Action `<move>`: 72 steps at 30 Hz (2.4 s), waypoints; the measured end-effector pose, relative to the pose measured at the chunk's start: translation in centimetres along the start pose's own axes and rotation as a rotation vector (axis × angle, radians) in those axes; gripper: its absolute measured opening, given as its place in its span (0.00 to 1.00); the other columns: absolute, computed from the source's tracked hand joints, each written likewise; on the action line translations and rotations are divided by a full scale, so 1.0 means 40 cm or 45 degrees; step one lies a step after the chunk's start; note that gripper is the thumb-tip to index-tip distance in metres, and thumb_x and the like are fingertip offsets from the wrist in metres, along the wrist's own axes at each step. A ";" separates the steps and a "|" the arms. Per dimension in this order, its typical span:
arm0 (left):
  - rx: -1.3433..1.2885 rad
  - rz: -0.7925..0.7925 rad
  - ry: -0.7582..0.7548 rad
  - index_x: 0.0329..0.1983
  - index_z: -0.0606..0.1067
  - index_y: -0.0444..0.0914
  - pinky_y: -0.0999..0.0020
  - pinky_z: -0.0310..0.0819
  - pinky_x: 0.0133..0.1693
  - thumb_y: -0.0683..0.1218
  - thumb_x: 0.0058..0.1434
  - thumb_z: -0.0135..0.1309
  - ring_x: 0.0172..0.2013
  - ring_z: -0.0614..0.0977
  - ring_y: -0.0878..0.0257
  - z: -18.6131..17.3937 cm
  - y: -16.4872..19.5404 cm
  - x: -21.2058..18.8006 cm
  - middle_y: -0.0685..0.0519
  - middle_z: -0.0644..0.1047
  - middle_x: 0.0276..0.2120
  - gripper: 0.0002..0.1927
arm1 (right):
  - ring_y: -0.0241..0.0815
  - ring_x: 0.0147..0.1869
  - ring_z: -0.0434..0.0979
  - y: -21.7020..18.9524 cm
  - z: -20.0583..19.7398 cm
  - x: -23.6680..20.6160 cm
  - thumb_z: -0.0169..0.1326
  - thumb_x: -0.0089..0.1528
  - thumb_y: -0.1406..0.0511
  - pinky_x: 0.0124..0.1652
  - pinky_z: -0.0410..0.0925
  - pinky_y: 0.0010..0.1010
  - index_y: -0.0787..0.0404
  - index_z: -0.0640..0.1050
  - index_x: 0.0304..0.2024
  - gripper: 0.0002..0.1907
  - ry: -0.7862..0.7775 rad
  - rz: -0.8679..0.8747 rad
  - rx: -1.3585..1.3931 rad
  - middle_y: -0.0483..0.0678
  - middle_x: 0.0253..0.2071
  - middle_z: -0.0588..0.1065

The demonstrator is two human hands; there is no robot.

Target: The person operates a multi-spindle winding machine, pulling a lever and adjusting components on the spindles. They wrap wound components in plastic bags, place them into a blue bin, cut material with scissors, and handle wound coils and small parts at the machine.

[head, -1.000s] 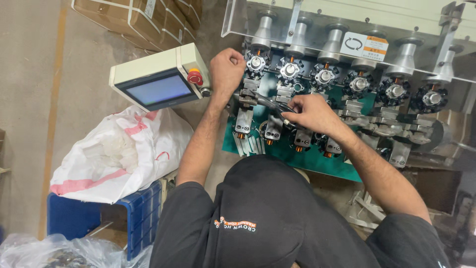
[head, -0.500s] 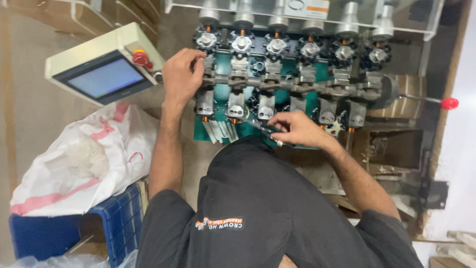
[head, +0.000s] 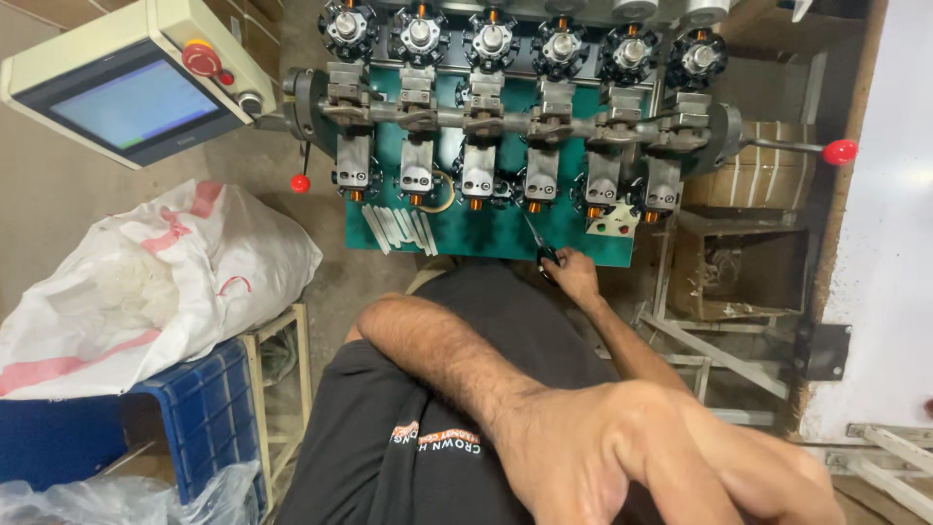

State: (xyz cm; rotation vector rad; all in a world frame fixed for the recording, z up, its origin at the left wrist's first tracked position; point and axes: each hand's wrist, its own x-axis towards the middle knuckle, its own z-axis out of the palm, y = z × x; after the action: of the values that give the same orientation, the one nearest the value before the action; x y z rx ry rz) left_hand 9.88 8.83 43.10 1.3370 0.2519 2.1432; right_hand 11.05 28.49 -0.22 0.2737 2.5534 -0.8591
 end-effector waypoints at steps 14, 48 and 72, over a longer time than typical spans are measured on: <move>0.422 0.436 0.198 0.32 0.75 0.32 0.56 0.71 0.44 0.52 0.70 0.53 0.43 0.75 0.48 0.058 -0.069 0.016 0.44 0.74 0.39 0.19 | 0.66 0.48 0.80 -0.037 -0.023 0.140 0.64 0.59 0.51 0.49 0.73 0.49 0.70 0.68 0.54 0.35 -0.025 -0.225 -0.431 0.67 0.43 0.79; 1.108 -0.440 2.166 0.62 0.75 0.34 0.64 0.67 0.49 0.58 0.76 0.44 0.49 0.76 0.59 -0.553 0.269 -1.047 0.48 0.78 0.51 0.26 | 0.40 0.25 0.79 -0.862 0.400 0.051 0.39 0.68 0.42 0.26 0.72 0.29 0.61 0.72 0.51 0.31 -0.314 0.076 1.656 0.51 0.37 0.80; 1.537 -0.591 2.211 0.47 0.79 0.35 0.63 0.79 0.36 0.48 0.62 0.63 0.32 0.83 0.62 -0.335 0.165 -1.039 0.52 0.83 0.32 0.15 | 0.35 0.34 0.70 -0.621 0.249 -0.054 0.58 0.70 0.63 0.33 0.64 0.31 0.68 0.81 0.47 0.12 -0.148 -0.525 0.729 0.53 0.32 0.78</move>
State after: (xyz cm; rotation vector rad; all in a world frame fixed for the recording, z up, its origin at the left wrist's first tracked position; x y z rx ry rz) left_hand 8.96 -18.40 8.33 -0.6598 2.3816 2.0130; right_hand 8.48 2.68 6.77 -0.1443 2.2332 -1.7031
